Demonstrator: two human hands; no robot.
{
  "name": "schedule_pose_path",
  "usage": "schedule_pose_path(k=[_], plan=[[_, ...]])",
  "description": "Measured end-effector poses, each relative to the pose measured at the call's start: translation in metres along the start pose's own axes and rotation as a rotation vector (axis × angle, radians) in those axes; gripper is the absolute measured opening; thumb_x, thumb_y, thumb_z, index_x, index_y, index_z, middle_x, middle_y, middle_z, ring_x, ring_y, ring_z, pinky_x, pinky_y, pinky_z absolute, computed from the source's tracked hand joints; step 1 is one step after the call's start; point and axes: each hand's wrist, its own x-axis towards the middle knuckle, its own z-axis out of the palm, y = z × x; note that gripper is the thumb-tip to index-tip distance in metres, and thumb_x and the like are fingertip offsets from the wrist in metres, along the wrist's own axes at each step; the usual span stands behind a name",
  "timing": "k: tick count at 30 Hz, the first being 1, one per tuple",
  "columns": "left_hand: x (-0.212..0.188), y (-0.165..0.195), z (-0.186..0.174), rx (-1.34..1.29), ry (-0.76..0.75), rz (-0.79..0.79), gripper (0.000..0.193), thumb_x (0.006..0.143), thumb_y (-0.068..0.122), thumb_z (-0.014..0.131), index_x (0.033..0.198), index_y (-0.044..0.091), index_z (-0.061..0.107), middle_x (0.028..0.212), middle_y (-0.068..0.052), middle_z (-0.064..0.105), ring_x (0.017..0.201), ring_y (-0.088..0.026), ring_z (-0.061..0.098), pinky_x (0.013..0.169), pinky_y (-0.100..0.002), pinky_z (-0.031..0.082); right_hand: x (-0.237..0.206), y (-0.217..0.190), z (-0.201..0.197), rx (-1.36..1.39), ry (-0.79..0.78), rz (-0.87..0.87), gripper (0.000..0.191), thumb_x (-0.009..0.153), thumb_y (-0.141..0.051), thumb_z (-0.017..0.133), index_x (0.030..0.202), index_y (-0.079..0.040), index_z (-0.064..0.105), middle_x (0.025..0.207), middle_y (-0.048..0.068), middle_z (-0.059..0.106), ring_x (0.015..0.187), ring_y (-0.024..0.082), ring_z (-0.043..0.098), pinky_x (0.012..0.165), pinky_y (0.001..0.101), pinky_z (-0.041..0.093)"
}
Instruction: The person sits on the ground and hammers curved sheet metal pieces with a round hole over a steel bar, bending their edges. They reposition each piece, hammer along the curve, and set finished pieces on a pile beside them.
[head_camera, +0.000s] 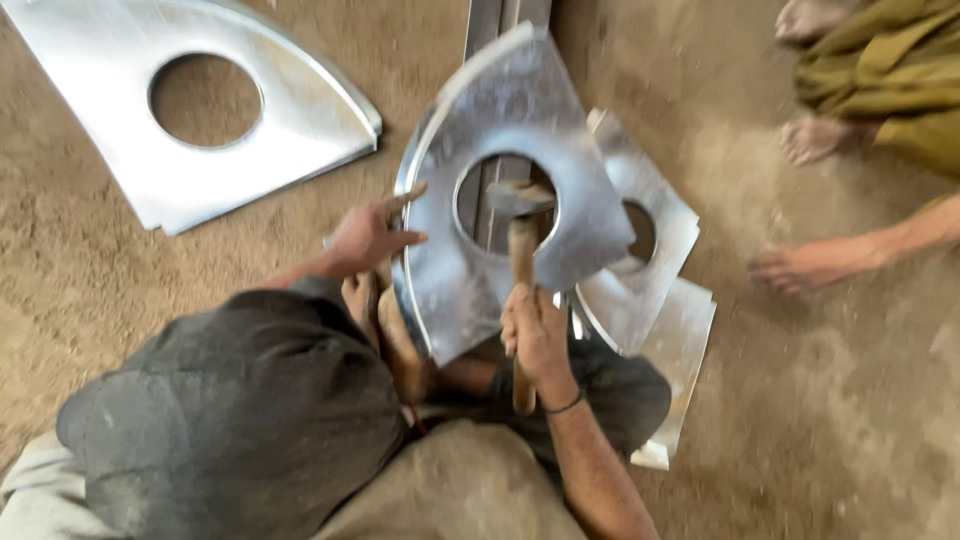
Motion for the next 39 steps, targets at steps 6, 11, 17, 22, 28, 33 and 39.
schedule_pose_path(k=[6,11,17,22,28,33,39], plan=[[0.003,0.000,0.000,-0.080,-0.008,-0.023,0.078,0.085,0.020,0.079,0.156,0.028,0.047,0.064,-0.003,0.060,0.055,-0.011,0.054,0.057,-0.033,0.048,-0.005,0.000,-0.004,-0.040,-0.008,0.179,0.035,0.105,-0.037,0.053,0.086,-0.007,0.054,0.061,-0.002,0.047,0.045,0.007,0.041,0.040,0.0240,0.035],[0.000,0.001,-0.005,-0.013,-0.013,-0.038,0.076,0.087,0.018,0.079,0.156,0.028,0.047,0.060,-0.004,0.060,0.053,-0.011,0.052,0.056,-0.033,0.047,-0.016,-0.001,-0.010,0.095,0.051,0.028,0.035,0.105,-0.037,0.051,0.086,-0.008,0.055,0.064,-0.002,0.052,0.049,0.006,0.046,0.042,0.0234,0.037],[0.003,0.006,-0.011,-0.007,-0.005,-0.032,0.076,0.087,0.020,0.079,0.155,0.029,0.047,0.061,0.001,0.059,0.053,-0.009,0.051,0.055,-0.033,0.048,-0.018,-0.009,-0.004,-0.170,0.029,0.137,0.030,0.102,-0.034,0.056,0.087,-0.008,0.059,0.063,-0.001,0.050,0.049,0.007,0.045,0.044,0.0239,0.037],[0.004,0.007,-0.014,0.076,-0.036,-0.117,0.075,0.090,0.022,0.077,0.157,0.031,0.045,0.061,-0.002,0.059,0.053,-0.011,0.049,0.055,-0.036,0.046,-0.031,-0.013,-0.012,0.011,-0.034,-0.057,0.043,0.110,-0.038,0.050,0.081,-0.007,0.056,0.068,-0.003,0.053,0.055,0.006,0.048,0.049,0.0220,0.041],[0.004,0.002,-0.017,0.053,-0.021,-0.054,0.077,0.086,0.022,0.080,0.155,0.031,0.046,0.062,-0.001,0.061,0.053,-0.010,0.052,0.058,-0.035,0.048,-0.025,0.004,-0.013,-0.567,0.057,-0.328,0.035,0.105,-0.037,0.059,0.091,-0.006,0.063,0.067,-0.003,0.055,0.057,0.006,0.052,0.054,0.0208,0.043],[0.006,-0.001,-0.017,0.062,0.009,-0.019,0.076,0.087,0.022,0.080,0.155,0.030,0.048,0.061,-0.004,0.060,0.055,-0.010,0.052,0.058,-0.034,0.048,-0.028,0.003,-0.017,-0.088,0.028,0.008,0.039,0.103,-0.037,0.055,0.077,-0.008,0.058,0.061,-0.001,0.052,0.050,0.008,0.046,0.045,0.0250,0.037],[0.002,-0.003,-0.012,0.094,0.009,-0.040,0.078,0.086,0.024,0.079,0.156,0.029,0.045,0.063,-0.003,0.063,0.051,-0.012,0.052,0.053,-0.037,0.048,-0.022,0.001,-0.008,-0.359,0.002,-0.316,0.038,0.103,-0.034,0.060,0.078,-0.005,0.056,0.062,-0.001,0.054,0.053,0.008,0.052,0.050,0.0255,0.041]])
